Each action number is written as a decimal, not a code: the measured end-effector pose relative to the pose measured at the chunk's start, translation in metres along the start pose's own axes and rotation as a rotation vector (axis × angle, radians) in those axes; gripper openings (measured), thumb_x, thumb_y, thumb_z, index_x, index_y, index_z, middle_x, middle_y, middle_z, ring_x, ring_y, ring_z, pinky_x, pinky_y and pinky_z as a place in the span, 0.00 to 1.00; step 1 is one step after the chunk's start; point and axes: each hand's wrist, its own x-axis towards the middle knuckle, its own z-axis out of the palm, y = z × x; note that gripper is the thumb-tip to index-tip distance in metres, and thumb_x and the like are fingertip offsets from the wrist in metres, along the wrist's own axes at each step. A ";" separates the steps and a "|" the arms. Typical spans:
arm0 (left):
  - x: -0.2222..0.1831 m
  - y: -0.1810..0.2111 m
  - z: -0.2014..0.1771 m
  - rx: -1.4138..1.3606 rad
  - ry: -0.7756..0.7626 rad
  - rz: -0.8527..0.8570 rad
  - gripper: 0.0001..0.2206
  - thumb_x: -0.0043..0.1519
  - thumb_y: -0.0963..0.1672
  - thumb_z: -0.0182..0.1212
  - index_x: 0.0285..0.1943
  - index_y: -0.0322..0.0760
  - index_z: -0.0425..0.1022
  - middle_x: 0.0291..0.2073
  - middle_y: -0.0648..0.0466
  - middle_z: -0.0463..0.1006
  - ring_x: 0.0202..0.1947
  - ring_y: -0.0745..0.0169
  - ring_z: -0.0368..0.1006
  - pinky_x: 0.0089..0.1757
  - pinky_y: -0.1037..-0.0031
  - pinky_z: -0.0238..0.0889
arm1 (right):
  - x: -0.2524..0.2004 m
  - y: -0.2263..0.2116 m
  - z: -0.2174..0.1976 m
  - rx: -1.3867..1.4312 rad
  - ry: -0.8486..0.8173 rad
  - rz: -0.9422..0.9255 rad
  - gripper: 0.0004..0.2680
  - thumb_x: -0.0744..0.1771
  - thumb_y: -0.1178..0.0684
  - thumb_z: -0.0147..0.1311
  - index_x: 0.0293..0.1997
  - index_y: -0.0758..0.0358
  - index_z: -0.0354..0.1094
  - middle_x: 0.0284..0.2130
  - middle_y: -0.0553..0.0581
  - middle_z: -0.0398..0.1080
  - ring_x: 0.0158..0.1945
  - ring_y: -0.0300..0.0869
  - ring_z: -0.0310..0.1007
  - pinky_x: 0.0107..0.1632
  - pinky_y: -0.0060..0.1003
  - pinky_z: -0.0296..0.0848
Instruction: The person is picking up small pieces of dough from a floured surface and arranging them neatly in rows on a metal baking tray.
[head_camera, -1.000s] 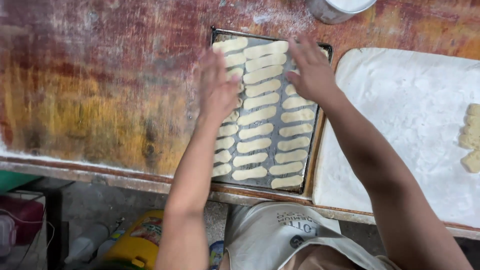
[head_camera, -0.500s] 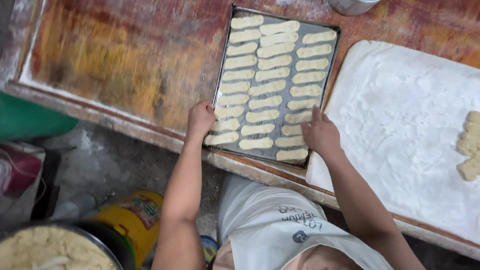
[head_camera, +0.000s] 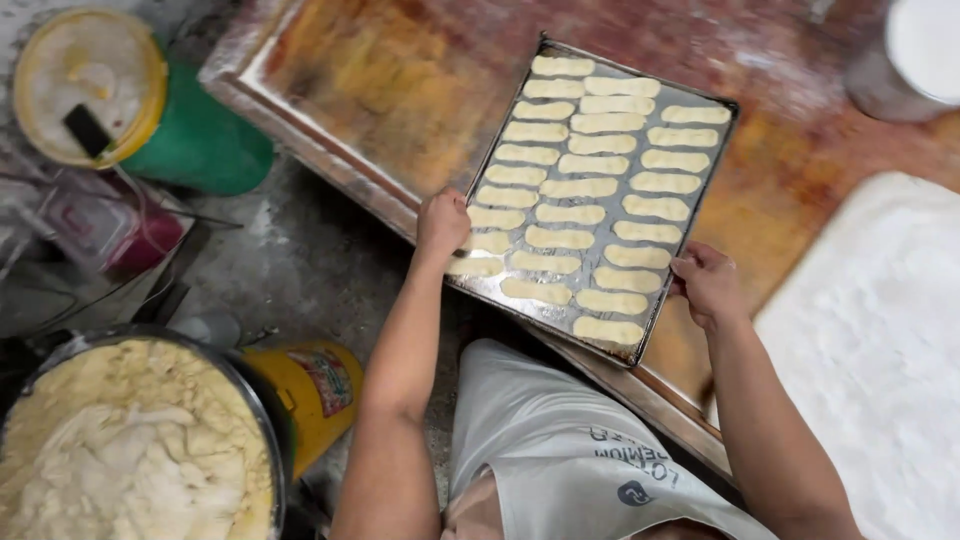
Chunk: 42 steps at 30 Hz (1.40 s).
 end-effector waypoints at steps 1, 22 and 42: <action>0.003 -0.003 -0.023 -0.001 0.013 -0.009 0.12 0.61 0.46 0.45 0.41 0.41 0.76 0.36 0.40 0.80 0.46 0.34 0.76 0.46 0.50 0.68 | 0.011 -0.001 0.027 -0.002 -0.014 -0.007 0.13 0.66 0.62 0.53 0.57 0.72 0.65 0.30 0.54 0.58 0.23 0.46 0.70 0.25 0.42 0.77; -0.023 -0.061 -0.057 -0.230 0.525 0.564 0.09 0.57 0.46 0.60 0.44 0.42 0.77 0.42 0.54 0.72 0.43 0.49 0.73 0.42 0.64 0.68 | 0.055 -0.091 0.340 0.193 -0.110 -0.063 0.15 0.67 0.64 0.48 0.61 0.74 0.57 0.38 0.58 0.63 0.35 0.46 0.78 0.37 0.39 0.86; -0.251 0.301 0.219 -0.443 -0.524 1.029 0.12 0.59 0.39 0.59 0.51 0.38 0.78 0.40 0.52 0.75 0.40 0.55 0.77 0.43 0.73 0.72 | -0.205 0.034 -0.180 -0.058 0.280 -0.240 0.18 0.64 0.66 0.54 0.60 0.59 0.67 0.62 0.67 0.59 0.52 0.60 0.73 0.54 0.48 0.74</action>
